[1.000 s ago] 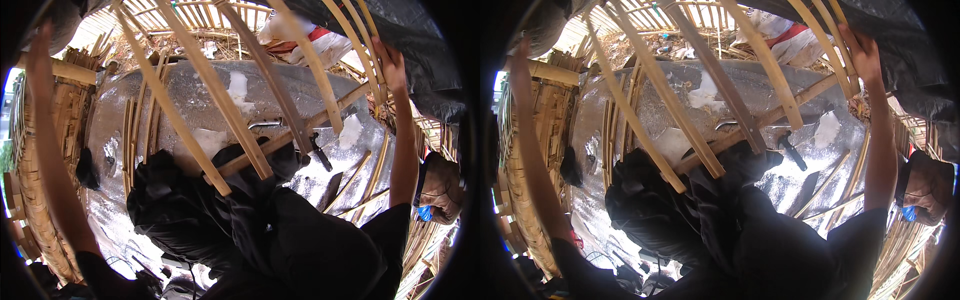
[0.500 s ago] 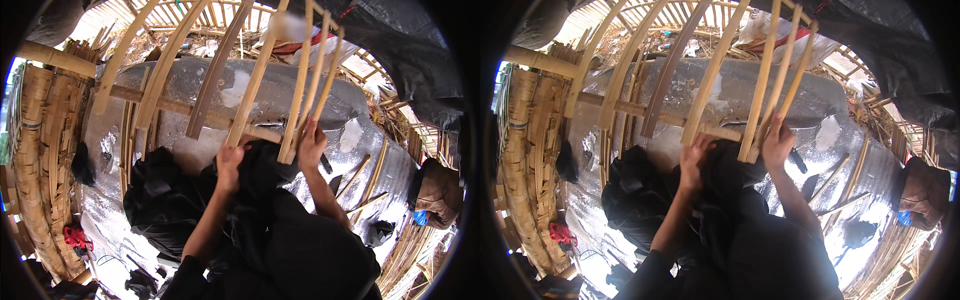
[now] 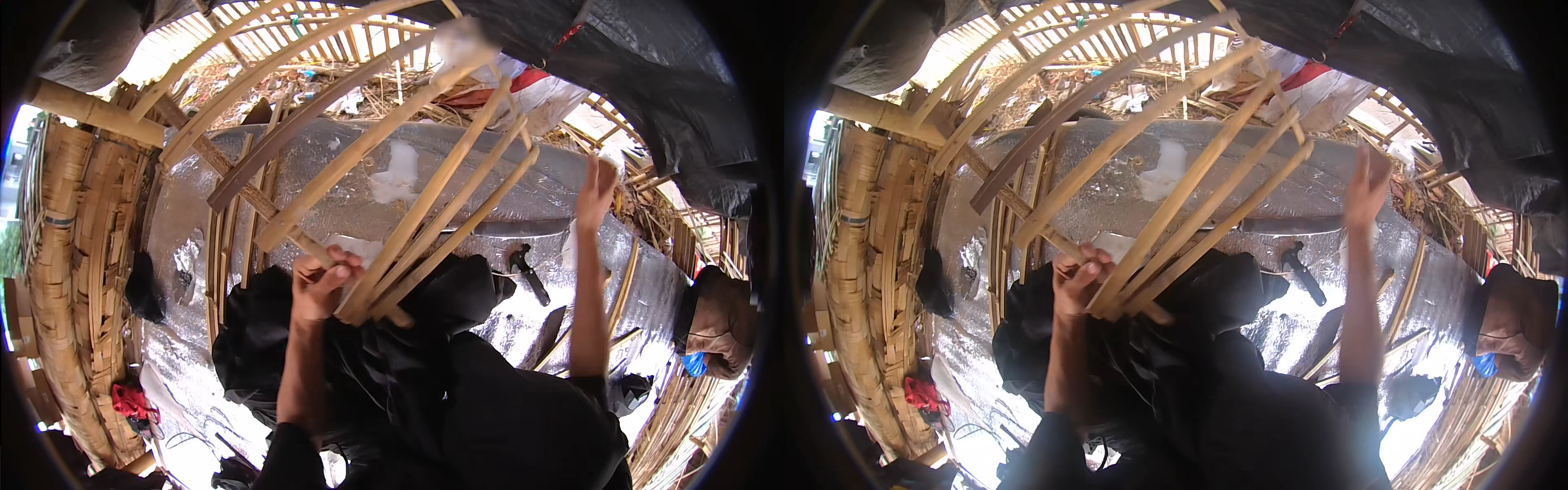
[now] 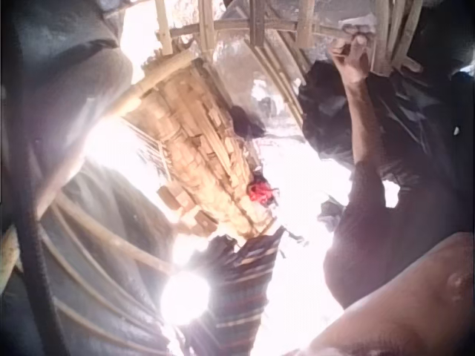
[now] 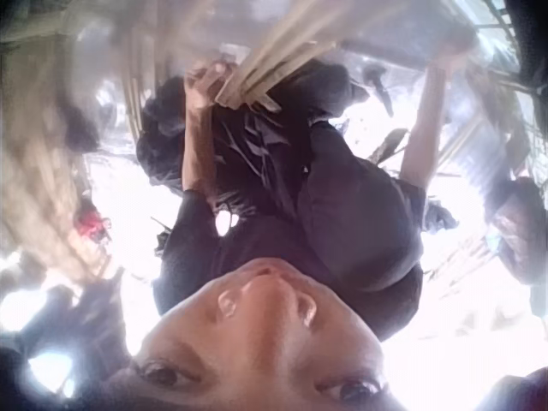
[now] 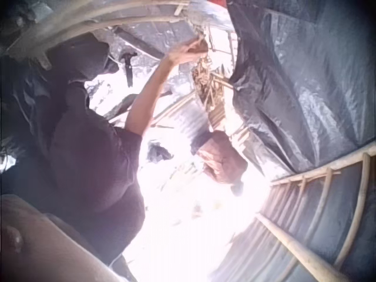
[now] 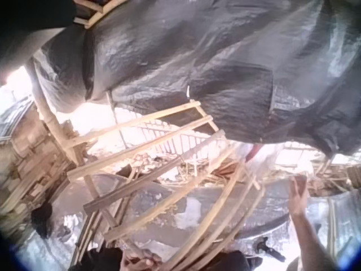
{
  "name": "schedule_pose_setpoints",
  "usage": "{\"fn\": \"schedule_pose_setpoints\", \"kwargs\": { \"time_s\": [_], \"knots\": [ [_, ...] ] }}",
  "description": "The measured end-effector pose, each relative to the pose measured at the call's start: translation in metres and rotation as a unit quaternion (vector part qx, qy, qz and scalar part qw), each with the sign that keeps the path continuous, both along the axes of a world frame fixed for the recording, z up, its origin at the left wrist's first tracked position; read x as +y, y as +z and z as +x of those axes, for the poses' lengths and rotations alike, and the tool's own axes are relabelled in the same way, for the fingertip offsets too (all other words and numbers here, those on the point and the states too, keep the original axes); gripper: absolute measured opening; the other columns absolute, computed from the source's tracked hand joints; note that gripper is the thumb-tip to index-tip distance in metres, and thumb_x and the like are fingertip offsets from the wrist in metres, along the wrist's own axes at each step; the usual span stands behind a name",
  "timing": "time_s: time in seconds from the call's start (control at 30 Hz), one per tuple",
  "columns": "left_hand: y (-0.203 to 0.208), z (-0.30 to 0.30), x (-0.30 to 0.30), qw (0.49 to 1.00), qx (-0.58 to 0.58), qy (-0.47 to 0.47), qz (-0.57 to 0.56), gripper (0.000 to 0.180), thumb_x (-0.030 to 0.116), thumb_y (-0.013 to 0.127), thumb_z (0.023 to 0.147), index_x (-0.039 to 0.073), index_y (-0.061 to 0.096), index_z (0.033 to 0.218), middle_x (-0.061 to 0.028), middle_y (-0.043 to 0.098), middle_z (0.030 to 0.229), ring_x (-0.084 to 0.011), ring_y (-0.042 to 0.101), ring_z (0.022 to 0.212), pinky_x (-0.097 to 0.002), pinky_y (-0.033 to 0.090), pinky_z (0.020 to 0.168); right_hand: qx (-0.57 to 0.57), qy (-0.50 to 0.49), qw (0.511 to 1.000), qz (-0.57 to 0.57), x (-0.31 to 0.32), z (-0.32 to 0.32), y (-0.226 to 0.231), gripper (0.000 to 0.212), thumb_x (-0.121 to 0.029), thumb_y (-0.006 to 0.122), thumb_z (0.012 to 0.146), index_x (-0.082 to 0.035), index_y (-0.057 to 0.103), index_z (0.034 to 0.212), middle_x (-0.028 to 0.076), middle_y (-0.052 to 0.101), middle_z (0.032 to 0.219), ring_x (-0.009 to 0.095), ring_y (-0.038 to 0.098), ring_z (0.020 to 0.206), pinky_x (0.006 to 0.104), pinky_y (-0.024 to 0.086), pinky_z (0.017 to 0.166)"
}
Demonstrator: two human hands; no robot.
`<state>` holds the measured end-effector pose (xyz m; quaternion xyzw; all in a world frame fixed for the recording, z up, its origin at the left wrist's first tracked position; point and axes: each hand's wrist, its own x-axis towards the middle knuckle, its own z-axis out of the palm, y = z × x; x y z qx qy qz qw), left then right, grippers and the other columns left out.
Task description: The person assembles a bamboo lattice structure by hand, inserting thin bamboo strips into a pre-made frame and hammering nails into the joints to secure them.
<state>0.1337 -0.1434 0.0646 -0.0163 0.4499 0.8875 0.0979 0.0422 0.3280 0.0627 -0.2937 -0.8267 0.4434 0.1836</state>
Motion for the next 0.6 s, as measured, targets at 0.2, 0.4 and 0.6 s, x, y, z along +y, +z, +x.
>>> {"fn": "schedule_pose_setpoints", "kwargs": {
  "time_s": [0.2, 0.4, 0.6],
  "knots": [
    [-0.067, -0.015, -0.046, 0.992, -0.053, -0.072, 0.084, 0.021, -0.005, 0.073, 0.092, 0.003, 0.072, 0.112, -0.0104, 0.077, 0.107, -0.0236, 0.075, 0.1, -0.0391, 0.061, 0.09, -0.12, 0.269, 0.956, 0.007, 0.073, -0.121, -0.132, 0.064, -0.058, 0.056, 0.106, -0.004, 0.061, 0.139, 0.014, 0.073, 0.123, 0.026, 0.069, 0.11, 0.0394, 0.054, 0.093],
    [-0.101, -0.024, -0.092, 0.988, -0.142, -0.056, -0.026, 0.028, 0.005, 0.077, 0.095, 0.005, 0.07, 0.122, -0.0067, 0.076, 0.109, -0.019, 0.072, 0.102, -0.0381, 0.059, 0.093, -0.176, 0.216, 0.955, 0.104, -0.007, -0.118, -0.138, 0.081, -0.072, 0.066, 0.092, 0.001, 0.062, 0.128, 0.023, 0.072, 0.123, 0.037, 0.07, 0.115, 0.047, 0.053, 0.099],
    [-0.056, -0.075, -0.091, 0.967, -0.157, -0.072, -0.185, 0.036, 0.017, 0.07, 0.103, 0.003, 0.066, 0.135, -0.0073, 0.074, 0.116, -0.0191, 0.072, 0.101, -0.0367, 0.06, 0.093, -0.171, 0.151, 0.964, 0.136, -0.003, -0.074, -0.045, 0.078, -0.068, 0.07, 0.09, 0.0, 0.061, 0.125, 0.025, 0.074, 0.119, 0.044, 0.071, 0.113, 0.0507, 0.054, 0.097]
  ]
}}
